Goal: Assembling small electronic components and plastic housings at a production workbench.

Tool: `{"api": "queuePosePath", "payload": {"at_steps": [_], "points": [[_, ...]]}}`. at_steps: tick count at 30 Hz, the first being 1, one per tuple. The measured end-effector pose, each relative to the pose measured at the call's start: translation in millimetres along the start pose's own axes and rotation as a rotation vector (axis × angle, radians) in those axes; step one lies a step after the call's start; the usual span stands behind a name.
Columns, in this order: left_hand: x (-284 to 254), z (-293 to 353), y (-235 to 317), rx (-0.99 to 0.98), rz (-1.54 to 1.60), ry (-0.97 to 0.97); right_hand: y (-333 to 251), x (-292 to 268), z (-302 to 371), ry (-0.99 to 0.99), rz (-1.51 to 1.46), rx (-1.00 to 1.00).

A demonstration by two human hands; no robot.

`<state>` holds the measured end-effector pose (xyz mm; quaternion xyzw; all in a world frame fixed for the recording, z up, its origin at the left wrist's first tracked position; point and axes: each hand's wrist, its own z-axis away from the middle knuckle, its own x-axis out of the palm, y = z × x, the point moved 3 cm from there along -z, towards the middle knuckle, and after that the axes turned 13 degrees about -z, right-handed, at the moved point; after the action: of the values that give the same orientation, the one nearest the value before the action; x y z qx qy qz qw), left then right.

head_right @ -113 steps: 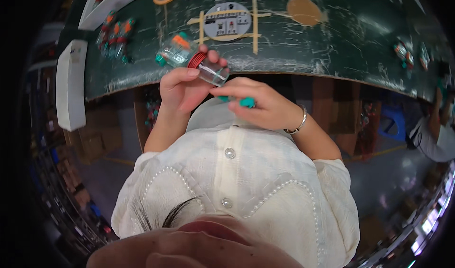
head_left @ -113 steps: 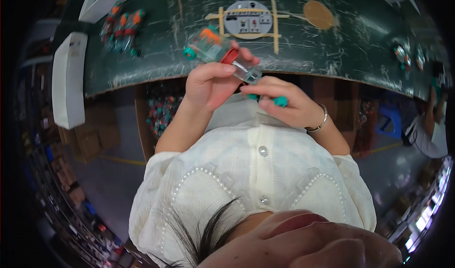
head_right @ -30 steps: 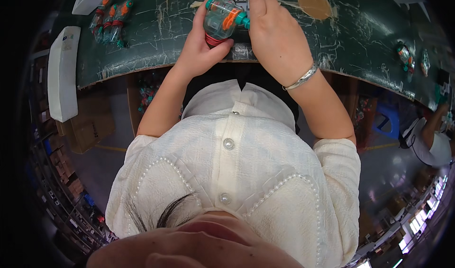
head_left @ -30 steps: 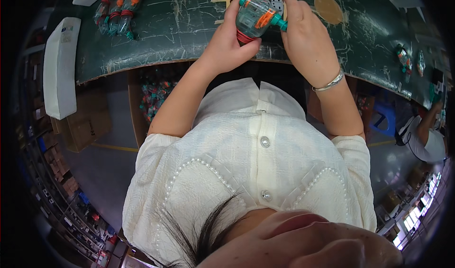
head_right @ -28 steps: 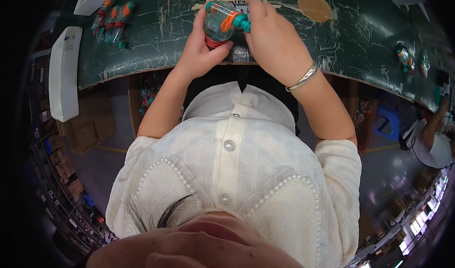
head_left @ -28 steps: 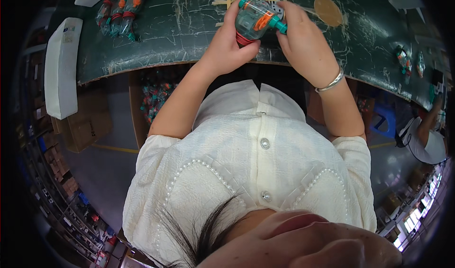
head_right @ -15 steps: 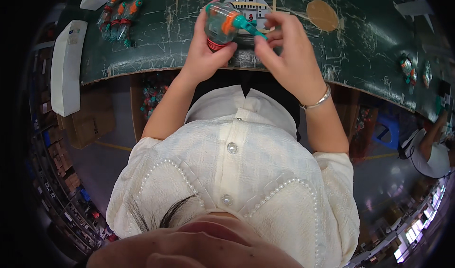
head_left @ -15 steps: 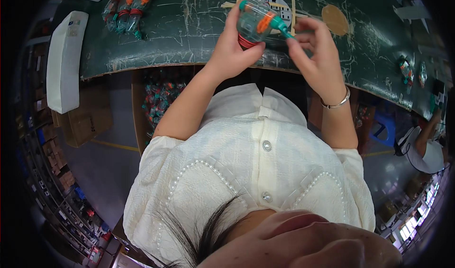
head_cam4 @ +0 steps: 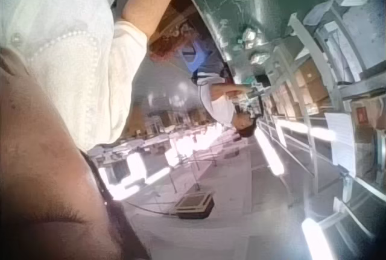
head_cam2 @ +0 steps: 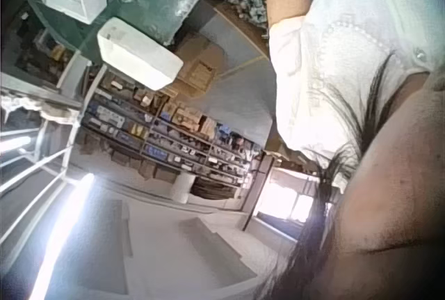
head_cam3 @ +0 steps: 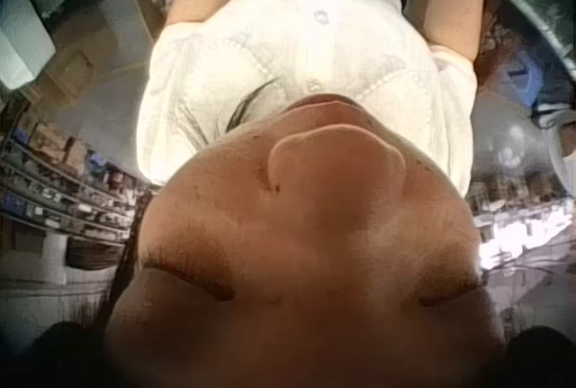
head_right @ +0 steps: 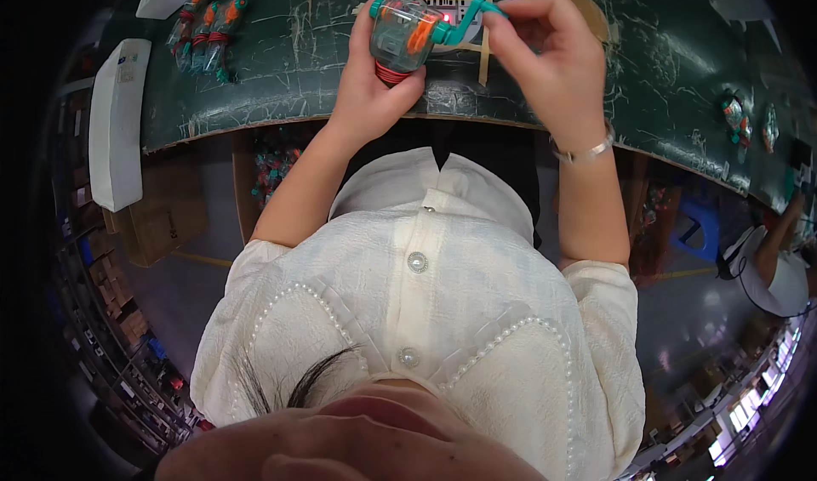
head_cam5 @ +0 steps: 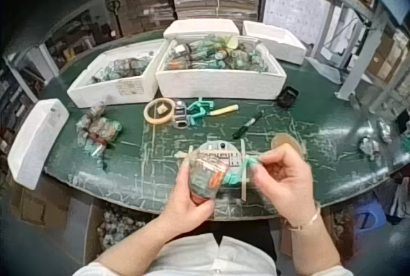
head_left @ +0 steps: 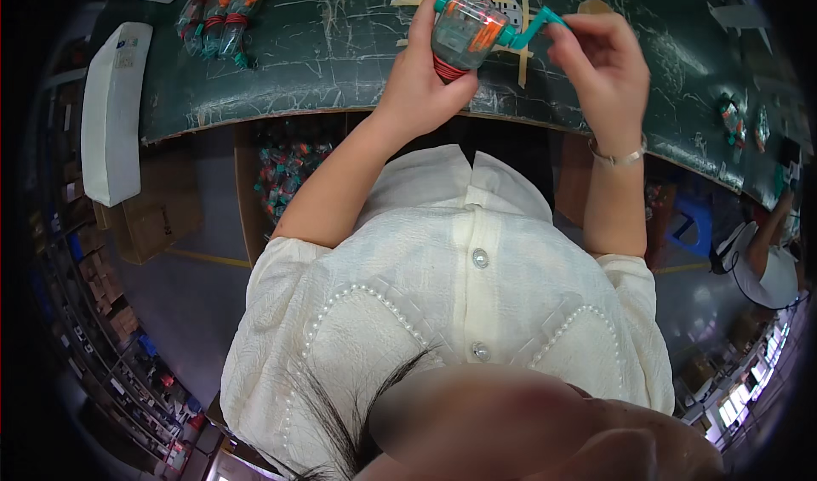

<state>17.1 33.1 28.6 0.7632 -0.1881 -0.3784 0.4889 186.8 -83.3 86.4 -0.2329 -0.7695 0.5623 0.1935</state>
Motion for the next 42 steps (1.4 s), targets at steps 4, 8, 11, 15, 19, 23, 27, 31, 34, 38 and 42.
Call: {"api": "queuePosePath", "payload": {"at_steps": [4, 8, 11, 15, 19, 23, 27, 31, 34, 38, 42], "points": [[1, -3, -9, 0.062, 0.064, 0.066, 11, 15, 26, -0.259, 0.279, 0.075], [3, 0, -5, 0.034, 0.008, 0.077, -19, 11, 17, -0.164, -0.091, 0.092], [0, 1, -4, 0.032, 0.004, 0.071, 0, 0, -6, -0.076, 0.207, -0.008], [3, -4, -10, 0.013, 0.120, 0.077, 1, 23, 26, -0.307, 0.197, 0.094], [2, 0, -6, 0.060, -0.013, 0.074, -13, 9, 6, -0.185, -0.046, 0.014], [3, -2, -17, 0.042, 0.037, 0.089, 26, 1, -6, -0.076, 0.128, 0.013], [3, -3, -16, -0.105, 0.247, 0.064, 43, 15, 12, -0.095, 0.260, -0.102], [1, 0, -22, -0.108, 0.310, 0.082, 47, 26, 17, -0.236, 0.494, -0.180], [-2, 0, -26, -0.078, 0.275, 0.073, 54, 30, 25, -0.253, 0.648, -0.254], [-5, -3, -23, -0.049, 0.421, 0.037, 59, 32, 29, -0.210, 0.702, -0.264], [-6, -8, -24, -0.045, 0.507, 0.073, 60, 33, 29, -0.188, 0.694, -0.290]]}}
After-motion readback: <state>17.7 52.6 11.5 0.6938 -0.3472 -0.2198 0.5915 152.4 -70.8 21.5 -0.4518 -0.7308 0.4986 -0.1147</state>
